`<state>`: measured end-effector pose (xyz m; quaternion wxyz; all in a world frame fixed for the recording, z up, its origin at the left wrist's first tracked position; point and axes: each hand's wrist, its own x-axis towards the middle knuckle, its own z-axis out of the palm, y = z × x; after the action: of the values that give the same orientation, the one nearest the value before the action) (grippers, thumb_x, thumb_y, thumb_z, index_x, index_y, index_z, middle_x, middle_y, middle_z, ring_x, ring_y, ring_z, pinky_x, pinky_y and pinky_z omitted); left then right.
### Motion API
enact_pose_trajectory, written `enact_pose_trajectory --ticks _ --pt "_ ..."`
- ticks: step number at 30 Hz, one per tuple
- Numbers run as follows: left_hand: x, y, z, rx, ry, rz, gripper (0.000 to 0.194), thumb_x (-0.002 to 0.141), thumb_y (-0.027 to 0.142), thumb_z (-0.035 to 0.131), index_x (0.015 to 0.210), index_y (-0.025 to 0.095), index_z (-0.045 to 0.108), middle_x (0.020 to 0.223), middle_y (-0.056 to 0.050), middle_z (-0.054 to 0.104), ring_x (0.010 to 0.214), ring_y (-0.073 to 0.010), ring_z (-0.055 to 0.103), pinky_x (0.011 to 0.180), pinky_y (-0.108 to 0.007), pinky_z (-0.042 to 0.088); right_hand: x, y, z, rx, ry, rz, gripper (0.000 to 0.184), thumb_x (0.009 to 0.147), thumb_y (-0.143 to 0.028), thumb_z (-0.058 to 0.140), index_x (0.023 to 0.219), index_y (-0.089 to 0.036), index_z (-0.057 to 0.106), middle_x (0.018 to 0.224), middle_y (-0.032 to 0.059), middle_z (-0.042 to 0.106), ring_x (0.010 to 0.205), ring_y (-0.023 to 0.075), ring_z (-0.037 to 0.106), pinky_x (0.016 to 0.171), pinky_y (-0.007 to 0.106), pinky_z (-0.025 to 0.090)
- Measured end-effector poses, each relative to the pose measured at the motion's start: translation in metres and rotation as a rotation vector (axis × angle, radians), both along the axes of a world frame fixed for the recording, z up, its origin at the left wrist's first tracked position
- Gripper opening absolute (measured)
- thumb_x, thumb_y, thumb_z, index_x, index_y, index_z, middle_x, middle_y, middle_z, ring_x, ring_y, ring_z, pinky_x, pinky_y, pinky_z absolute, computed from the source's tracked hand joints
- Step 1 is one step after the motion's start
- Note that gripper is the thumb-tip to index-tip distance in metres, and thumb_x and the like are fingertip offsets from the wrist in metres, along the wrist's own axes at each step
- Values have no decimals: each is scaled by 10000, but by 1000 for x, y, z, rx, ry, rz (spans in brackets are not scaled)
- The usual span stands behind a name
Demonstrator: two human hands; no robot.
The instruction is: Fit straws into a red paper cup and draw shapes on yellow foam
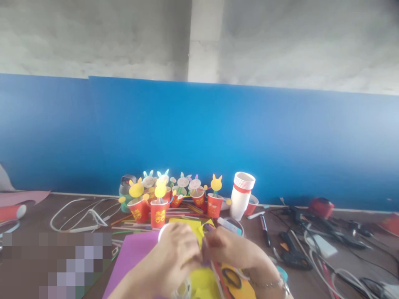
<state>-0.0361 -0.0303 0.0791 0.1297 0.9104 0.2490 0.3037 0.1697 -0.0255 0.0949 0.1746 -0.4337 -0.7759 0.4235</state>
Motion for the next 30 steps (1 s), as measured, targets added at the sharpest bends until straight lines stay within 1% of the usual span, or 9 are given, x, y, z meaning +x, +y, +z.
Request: enact_pose_trajectory --ticks 1,3,5,8,10,16,19,23,30 --pt "-2 6 -2 -48 -155 86 51 894 235 591 900 238 641 972 -39 667 953 -213 559 861 -346 392 1 2 -2 9 98 -88 180 831 -277 507 719 -165 592 618 -29 535 561 90 480 519 198 386" --pt "-7 21 -6 -152 -542 331 373 834 342 661 1178 247 551 1231 -90 589 1160 -267 509 955 -395 390 1 5 -8 10 342 -302 266 885 -385 473 825 -166 612 671 -14 550 581 101 497 540 213 409" --pt "-8 33 -11 -379 -796 445 532 764 448 706 1213 227 527 1245 -110 586 1176 -292 524 952 -407 414 -1 7 -12 -17 586 -466 305 855 -466 557 842 -170 626 660 -19 542 569 103 494 539 218 414" --pt "-2 39 -20 -792 -784 286 496 674 559 741 970 169 662 979 -102 688 937 -282 637 820 -372 480 -7 6 -14 -56 708 -508 347 803 -509 648 837 -164 657 655 -16 553 577 107 510 553 222 426" --pt "6 34 -24 -917 -804 179 478 667 572 745 922 172 692 871 -78 704 882 -265 647 804 -351 481 -13 4 -13 -48 653 -500 385 800 -532 649 882 -157 681 666 -7 566 579 112 516 530 219 419" --pt "14 19 -19 -756 -646 97 382 832 531 598 856 164 703 807 -55 685 805 -207 612 782 -300 462 -20 -2 -11 62 471 -269 311 882 -389 558 1102 -199 669 792 9 636 688 140 564 616 235 463" --pt "8 18 -13 -645 -383 103 330 869 453 561 769 164 686 763 -41 664 745 -185 598 715 -267 449 -17 -7 -7 139 302 -157 203 896 -257 505 929 -204 698 773 -1 653 741 145 576 664 229 453" --pt "3 17 -5 -569 -144 56 317 916 337 480 715 179 666 752 -26 663 742 -166 603 710 -242 433 -13 -10 -2 186 98 -125 198 894 -228 480 785 -196 643 698 -21 629 646 119 528 561 210 389" --pt "-3 13 8 -708 0 -44 235 887 241 466 801 180 676 821 -29 674 788 -171 605 736 -251 455 -17 -13 -3 179 16 -117 168 829 -168 499 692 -174 597 637 -29 595 567 97 475 508 210 332"
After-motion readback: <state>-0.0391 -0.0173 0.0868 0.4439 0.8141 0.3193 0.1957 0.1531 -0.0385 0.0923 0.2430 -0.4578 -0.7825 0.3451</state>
